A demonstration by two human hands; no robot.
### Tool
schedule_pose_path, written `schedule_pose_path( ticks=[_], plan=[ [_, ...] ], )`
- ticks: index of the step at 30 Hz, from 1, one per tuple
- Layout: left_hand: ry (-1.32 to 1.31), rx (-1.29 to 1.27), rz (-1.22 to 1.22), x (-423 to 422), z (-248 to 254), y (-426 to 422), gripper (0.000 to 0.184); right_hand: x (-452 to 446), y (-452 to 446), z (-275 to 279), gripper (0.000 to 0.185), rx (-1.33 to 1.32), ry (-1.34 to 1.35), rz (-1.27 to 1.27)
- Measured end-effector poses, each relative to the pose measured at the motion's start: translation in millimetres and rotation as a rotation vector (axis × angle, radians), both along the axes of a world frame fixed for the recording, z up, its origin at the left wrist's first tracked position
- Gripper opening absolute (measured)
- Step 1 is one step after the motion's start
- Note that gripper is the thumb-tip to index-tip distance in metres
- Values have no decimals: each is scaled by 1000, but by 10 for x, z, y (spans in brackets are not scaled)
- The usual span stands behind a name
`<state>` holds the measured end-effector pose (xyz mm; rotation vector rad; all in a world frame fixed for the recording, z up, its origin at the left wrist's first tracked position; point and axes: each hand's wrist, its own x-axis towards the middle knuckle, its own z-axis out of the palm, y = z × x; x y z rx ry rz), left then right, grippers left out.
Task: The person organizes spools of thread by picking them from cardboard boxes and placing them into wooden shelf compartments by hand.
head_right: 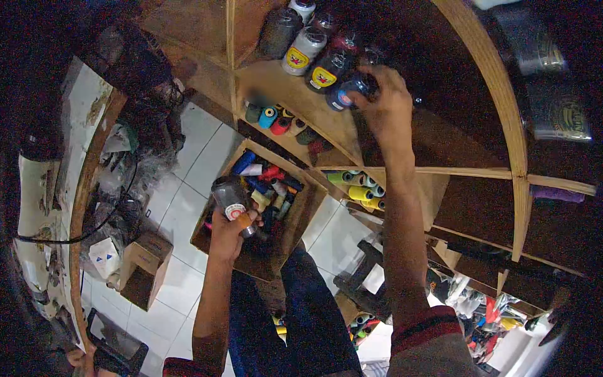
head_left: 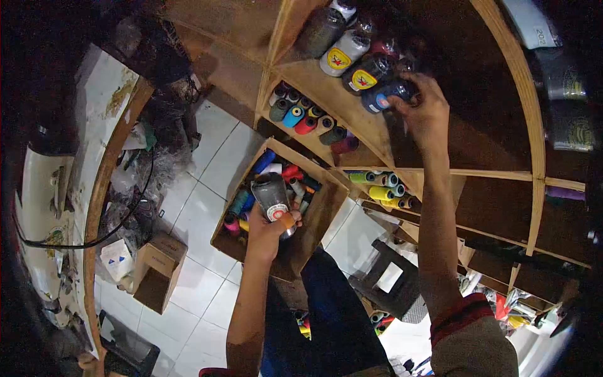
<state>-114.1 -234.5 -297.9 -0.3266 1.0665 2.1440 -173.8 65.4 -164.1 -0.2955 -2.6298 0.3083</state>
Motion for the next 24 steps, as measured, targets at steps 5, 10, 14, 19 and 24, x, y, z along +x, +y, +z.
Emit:
schedule_pose_path(
  ticks=[5, 10, 14, 19, 24],
  plan=[
    [41, -43, -19, -40, 25, 11, 40, 62, 32, -107, 47, 69, 55, 35],
    [10, 38, -5, -50, 134, 49, 50, 97, -63, -47, 47, 32, 118, 38],
    [-68, 331, 67, -46, 253, 89, 44, 253, -218, -66, 45, -91, 210, -11],
    [-94, 380, 149, -23, 269, 285, 48, 942, -790, -546, 58, -906, -255, 391],
    [-76, 526, 89, 72, 428, 496, 63, 1112, -1142, -427, 52, -1271, -336, 80]
  ],
)
